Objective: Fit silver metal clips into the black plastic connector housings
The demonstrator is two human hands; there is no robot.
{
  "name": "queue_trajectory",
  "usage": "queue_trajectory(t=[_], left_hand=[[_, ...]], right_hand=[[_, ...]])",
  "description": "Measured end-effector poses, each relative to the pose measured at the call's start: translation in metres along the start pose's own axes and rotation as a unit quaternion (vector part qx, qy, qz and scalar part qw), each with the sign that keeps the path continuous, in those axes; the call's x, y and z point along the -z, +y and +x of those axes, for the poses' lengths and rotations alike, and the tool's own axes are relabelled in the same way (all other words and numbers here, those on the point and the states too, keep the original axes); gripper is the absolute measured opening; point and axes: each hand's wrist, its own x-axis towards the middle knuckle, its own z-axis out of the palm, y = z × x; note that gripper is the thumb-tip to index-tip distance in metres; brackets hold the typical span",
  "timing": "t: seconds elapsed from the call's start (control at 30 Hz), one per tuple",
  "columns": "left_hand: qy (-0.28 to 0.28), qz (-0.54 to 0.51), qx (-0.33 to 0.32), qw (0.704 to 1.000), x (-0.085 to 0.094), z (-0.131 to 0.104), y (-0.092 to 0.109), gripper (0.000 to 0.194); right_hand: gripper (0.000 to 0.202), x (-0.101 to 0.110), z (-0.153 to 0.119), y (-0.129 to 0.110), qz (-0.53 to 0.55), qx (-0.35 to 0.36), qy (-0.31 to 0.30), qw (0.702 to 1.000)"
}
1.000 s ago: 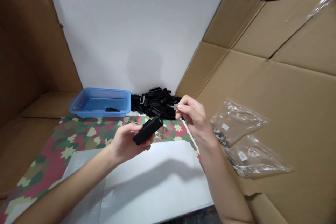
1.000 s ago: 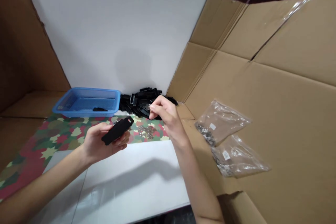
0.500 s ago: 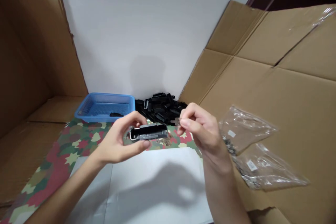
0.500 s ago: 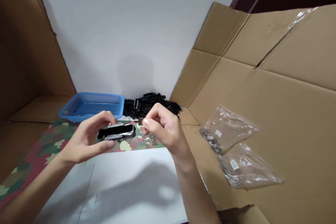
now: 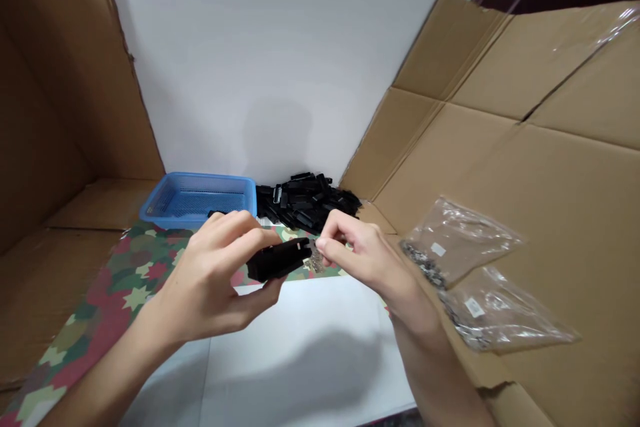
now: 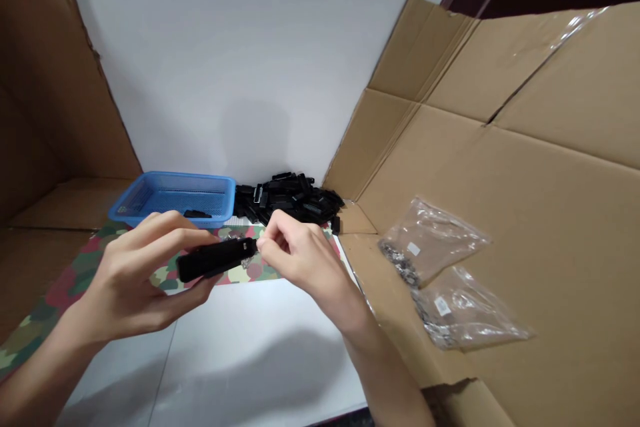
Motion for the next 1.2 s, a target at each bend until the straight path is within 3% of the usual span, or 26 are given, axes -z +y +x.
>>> queue_trajectory(t=[0.2, 0.37, 0.5, 0.6, 0.67, 0.8, 0.9, 1.2], left_hand=[[-0.003, -0.003, 0.006, 1.000, -0.001, -0.001, -0.001, 0.021], [-0.002, -0.037, 0.029, 0.999, -0.001, 0.000, -0.002, 0.019], [-0.008, -0.105, 0.064, 0.992, -0.003, 0.001, -0.002, 0.017], [-0.022, -0.170, 0.100, 0.980, -0.006, 0.003, -0.006, 0.014], [-0.060, -0.216, 0.123, 0.967, -0.006, 0.004, -0.010, 0.016], [-0.166, -0.340, 0.192, 0.906, -0.009, 0.006, -0.017, 0.029], [-0.175, -0.389, 0.244, 0.871, -0.015, 0.006, -0.016, 0.026], [-0.145, -0.413, 0.253, 0.863, -0.027, 0.004, -0.011, 0.020]], right_hand=[[0.020, -0.005, 0.003, -0.002, -0.001, 0.015, -0.024, 1.000], [0.025, 0.004, 0.007, 0.011, 0.057, 0.001, -0.069, 0.996], [0.026, 0.007, 0.010, 0.026, 0.115, 0.103, -0.132, 0.979], [0.023, -0.001, 0.012, 0.030, 0.097, 0.206, -0.084, 0.970], [0.017, -0.006, 0.013, 0.030, 0.080, 0.269, -0.030, 0.959], [0.013, -0.015, 0.013, 0.024, -0.019, 0.358, 0.010, 0.934], [0.012, -0.023, 0.011, 0.022, -0.077, 0.373, 0.007, 0.924], [0.013, -0.032, 0.008, 0.020, -0.066, 0.385, 0.021, 0.920]])
